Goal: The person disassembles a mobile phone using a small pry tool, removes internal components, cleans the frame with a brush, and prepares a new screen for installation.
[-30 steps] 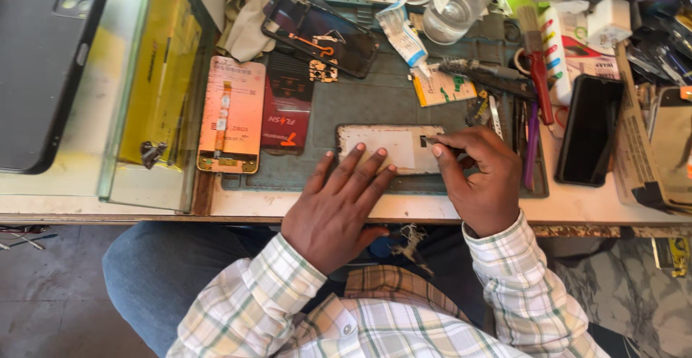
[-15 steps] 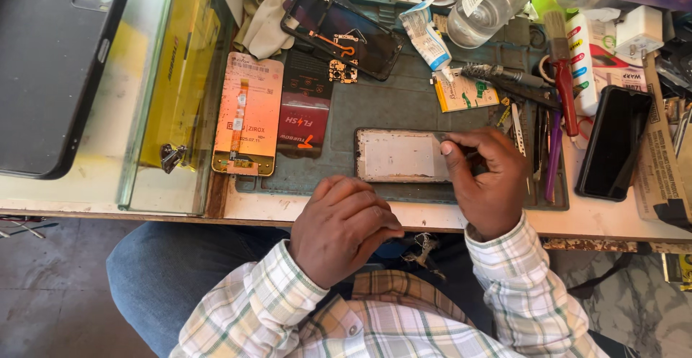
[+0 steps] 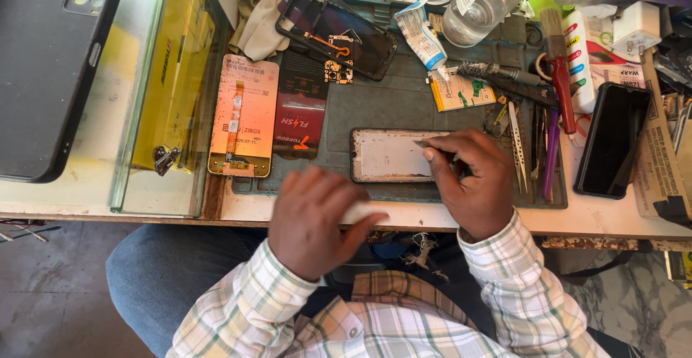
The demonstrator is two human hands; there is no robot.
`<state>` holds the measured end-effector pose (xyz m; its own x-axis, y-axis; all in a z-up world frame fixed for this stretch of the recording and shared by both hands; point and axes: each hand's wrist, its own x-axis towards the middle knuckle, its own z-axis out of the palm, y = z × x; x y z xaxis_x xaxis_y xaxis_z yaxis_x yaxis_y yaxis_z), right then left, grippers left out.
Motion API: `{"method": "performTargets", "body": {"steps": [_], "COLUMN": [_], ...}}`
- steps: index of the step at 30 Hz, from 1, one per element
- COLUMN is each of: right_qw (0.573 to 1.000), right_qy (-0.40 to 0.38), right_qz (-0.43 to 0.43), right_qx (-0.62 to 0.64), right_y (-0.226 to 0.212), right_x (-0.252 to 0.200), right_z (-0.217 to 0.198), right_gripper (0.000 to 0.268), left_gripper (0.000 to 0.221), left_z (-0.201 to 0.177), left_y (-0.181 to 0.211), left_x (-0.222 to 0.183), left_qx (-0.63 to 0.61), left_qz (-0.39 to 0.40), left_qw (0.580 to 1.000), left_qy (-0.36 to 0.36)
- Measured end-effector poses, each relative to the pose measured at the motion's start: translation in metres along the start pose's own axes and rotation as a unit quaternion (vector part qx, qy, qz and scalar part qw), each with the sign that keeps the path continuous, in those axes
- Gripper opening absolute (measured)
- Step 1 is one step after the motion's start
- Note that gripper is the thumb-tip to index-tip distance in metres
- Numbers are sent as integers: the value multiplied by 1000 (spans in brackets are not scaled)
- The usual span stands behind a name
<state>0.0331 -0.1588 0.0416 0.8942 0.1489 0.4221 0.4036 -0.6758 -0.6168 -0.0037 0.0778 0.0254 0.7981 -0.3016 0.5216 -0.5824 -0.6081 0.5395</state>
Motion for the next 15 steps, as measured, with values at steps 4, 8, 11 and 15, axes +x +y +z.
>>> {"method": "performTargets", "body": {"steps": [4, 8, 11, 15], "right_qw": [998, 995, 993, 988], "right_qy": [-52, -88, -102, -105], "right_qz": [-22, -48, -62, -111], "right_qx": [-4, 0, 1, -30], "right_y": [-5, -9, -10, -12], "right_x": [12, 27, 36, 43], "right_z": [5, 14, 21, 29], "right_gripper": [14, 15, 14, 13], "left_gripper": [41, 43, 43, 44], "left_z": [0, 0, -1, 0], "left_y": [1, 3, 3, 3], "left_x": [6, 9, 10, 9], "left_qx": [38, 44, 46, 49], "left_qz": [-86, -119, -110, -108], "left_qw": [995, 992, 993, 993], "left_qy": [40, 27, 20, 18]}}
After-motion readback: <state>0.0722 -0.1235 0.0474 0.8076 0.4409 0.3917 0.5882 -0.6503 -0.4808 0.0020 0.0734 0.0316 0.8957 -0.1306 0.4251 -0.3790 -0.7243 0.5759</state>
